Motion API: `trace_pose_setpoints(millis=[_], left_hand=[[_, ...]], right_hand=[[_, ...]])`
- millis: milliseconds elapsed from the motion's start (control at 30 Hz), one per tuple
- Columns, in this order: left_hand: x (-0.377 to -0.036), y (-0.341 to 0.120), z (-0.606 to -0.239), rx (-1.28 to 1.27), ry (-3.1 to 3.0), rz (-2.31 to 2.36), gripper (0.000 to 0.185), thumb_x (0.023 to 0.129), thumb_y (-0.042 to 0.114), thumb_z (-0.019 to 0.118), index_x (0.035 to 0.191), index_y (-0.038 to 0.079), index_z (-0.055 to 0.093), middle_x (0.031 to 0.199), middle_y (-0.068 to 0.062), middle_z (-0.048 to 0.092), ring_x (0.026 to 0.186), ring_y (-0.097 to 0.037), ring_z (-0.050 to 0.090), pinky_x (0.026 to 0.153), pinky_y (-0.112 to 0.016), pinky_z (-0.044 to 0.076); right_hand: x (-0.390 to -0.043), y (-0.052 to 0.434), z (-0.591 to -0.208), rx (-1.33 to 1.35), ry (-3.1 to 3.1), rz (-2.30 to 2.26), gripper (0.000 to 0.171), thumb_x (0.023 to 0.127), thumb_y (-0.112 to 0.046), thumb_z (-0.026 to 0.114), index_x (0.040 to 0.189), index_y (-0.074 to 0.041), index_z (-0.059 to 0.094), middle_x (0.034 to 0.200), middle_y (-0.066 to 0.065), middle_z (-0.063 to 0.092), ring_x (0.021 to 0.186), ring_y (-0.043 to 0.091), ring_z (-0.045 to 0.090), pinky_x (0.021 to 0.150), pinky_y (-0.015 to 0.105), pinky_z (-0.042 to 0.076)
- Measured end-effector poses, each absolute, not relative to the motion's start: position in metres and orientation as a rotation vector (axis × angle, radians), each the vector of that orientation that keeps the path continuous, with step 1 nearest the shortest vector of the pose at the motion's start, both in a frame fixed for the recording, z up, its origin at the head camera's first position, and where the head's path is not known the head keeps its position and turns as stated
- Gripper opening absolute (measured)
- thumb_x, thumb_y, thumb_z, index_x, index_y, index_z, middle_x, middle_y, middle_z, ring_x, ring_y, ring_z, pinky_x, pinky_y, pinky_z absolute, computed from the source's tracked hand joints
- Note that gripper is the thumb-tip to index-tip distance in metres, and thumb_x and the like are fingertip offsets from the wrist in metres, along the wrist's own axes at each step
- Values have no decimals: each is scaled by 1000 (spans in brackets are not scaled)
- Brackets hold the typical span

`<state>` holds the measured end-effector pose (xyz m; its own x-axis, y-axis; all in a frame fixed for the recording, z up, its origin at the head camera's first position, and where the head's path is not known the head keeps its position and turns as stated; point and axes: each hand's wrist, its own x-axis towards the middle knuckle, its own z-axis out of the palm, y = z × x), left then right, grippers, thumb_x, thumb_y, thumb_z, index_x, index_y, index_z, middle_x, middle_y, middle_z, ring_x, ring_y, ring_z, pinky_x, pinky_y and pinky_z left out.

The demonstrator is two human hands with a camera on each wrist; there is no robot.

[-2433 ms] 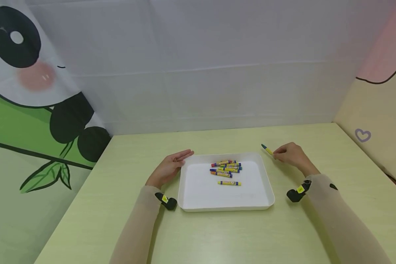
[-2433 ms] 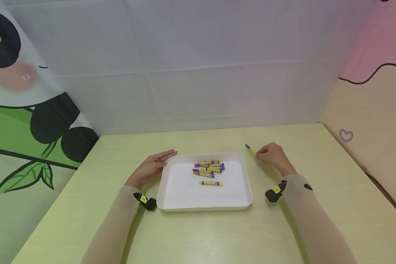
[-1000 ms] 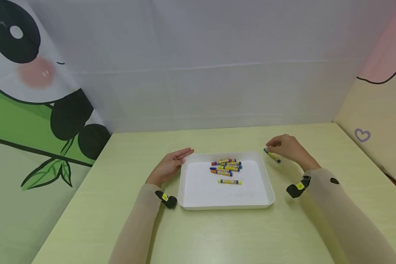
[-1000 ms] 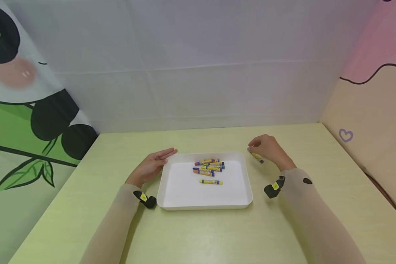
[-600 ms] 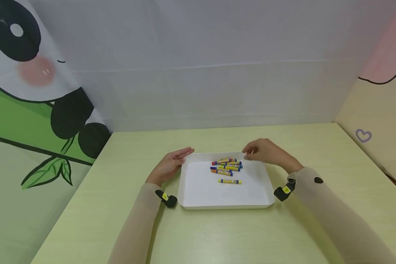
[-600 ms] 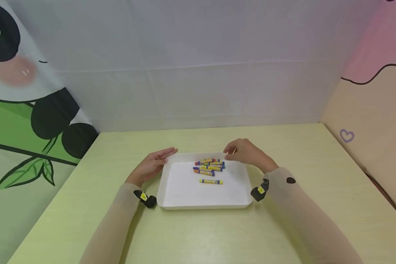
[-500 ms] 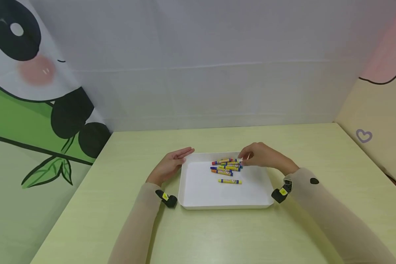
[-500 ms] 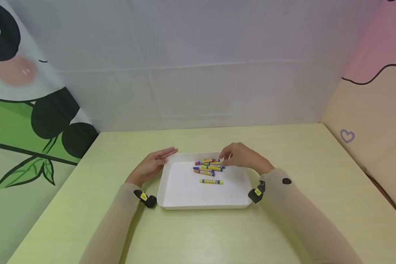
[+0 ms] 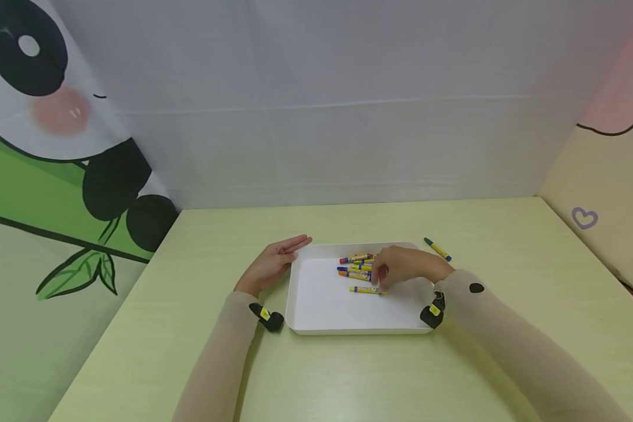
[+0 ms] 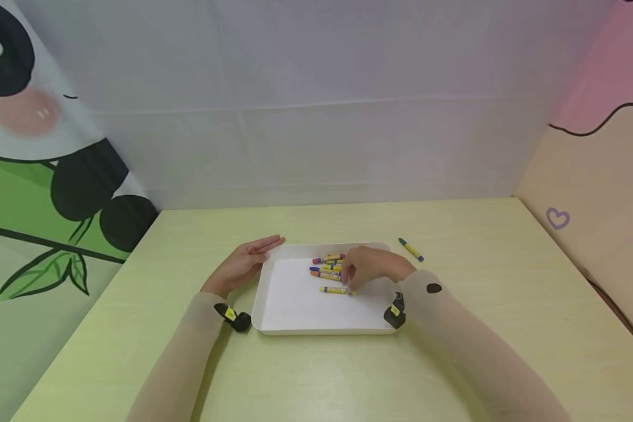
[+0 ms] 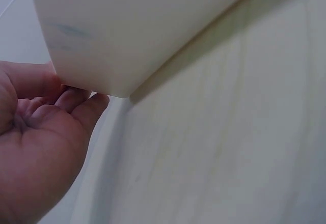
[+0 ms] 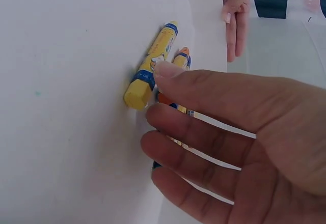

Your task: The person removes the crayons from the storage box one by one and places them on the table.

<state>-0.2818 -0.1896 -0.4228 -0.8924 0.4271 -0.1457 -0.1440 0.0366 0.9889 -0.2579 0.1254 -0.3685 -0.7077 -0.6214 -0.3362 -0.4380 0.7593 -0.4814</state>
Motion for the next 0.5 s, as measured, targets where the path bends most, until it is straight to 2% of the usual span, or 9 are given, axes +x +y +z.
trace_pose_setpoints(millis=[500], left_hand=[[-283,-190,-424,296,1918,1910,50,100,-5,35,150,3,31,155,-10,33,145,-24,27,116,-42,27]], right_hand=[[-255,120,-370,-792,2418,-492,9,81,-14,76,83,-15,68,79,-3,58,75,12,48,67,24,40]])
